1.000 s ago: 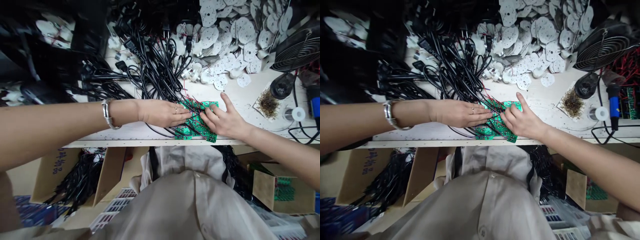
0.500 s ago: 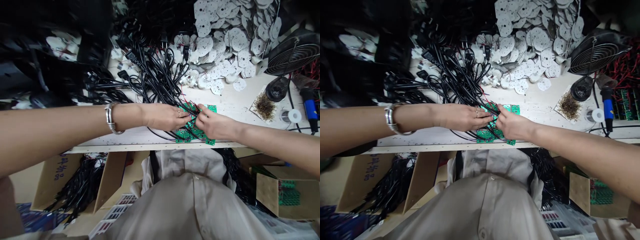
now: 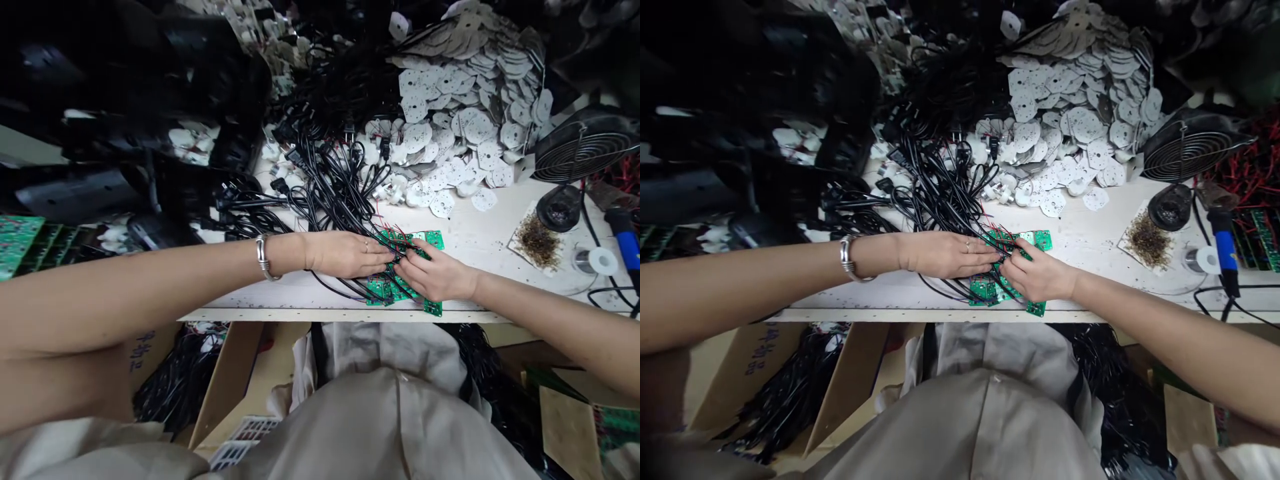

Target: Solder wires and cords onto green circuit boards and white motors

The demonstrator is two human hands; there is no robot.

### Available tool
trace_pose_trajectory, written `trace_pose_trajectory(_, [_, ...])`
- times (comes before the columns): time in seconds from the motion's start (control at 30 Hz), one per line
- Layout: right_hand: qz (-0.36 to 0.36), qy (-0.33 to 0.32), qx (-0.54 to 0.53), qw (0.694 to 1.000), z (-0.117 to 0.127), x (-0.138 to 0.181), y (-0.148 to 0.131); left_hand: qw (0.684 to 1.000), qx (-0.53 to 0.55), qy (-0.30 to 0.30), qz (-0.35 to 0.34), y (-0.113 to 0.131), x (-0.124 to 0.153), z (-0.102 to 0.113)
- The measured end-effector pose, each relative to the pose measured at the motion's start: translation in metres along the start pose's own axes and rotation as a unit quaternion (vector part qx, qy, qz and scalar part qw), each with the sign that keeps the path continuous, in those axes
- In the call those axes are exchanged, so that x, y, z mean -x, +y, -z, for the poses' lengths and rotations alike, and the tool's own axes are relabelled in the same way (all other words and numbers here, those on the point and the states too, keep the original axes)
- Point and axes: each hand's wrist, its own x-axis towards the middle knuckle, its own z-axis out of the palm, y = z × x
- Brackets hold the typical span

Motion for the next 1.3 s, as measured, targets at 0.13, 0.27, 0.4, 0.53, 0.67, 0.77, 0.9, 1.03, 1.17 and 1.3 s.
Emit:
trace_pose_trajectory(0.13, [0.009,-0.061,-0.012,0.998,0.004,-0.007,0.004,0.997,-0.004,0.065,-0.028,-0.002,-0.001,0.000])
trace_pose_trajectory(0.27, [0.009,-0.047,-0.016,0.999,0.005,-0.005,0.011,0.998,0.012,0.061,-0.023,-0.003,-0.002,0.003])
trace_pose_trajectory(0.4, [-0.044,0.020,-0.020,0.999,-0.003,0.003,0.004,0.999,0.026,0.023,-0.018,0.000,-0.007,0.006])
trace_pose_trajectory(0.53, [-0.029,0.007,-0.025,0.999,-0.014,0.006,-0.006,0.999,0.036,0.006,-0.028,-0.002,-0.010,0.007])
trace_pose_trajectory(0.67, [-0.006,-0.059,-0.032,0.998,-0.010,-0.005,-0.010,0.999,0.027,-0.012,-0.014,0.000,-0.012,0.010])
trace_pose_trajectory(0.77, [0.014,-0.068,-0.034,0.997,-0.010,-0.013,-0.006,0.998,-0.040,0.011,-0.041,-0.001,-0.014,0.010])
trace_pose_trajectory(0.9, [-0.023,-0.045,-0.011,0.999,-0.014,-0.003,0.003,0.989,-0.122,0.073,-0.051,0.000,-0.011,0.010])
trace_pose_trajectory(1.03, [-0.108,-0.047,-0.034,0.992,0.002,0.023,0.007,0.964,-0.165,0.187,0.090,0.029,0.033,0.002])
trace_pose_trajectory(1.17, [-0.268,-0.034,-0.135,0.953,0.024,0.022,-0.002,0.845,-0.173,0.335,0.379,0.072,0.101,-0.031])
trace_pose_trajectory(1.3, [-0.387,0.048,-0.130,0.912,0.017,-0.034,-0.029,0.790,-0.205,0.301,0.493,0.082,0.122,-0.063])
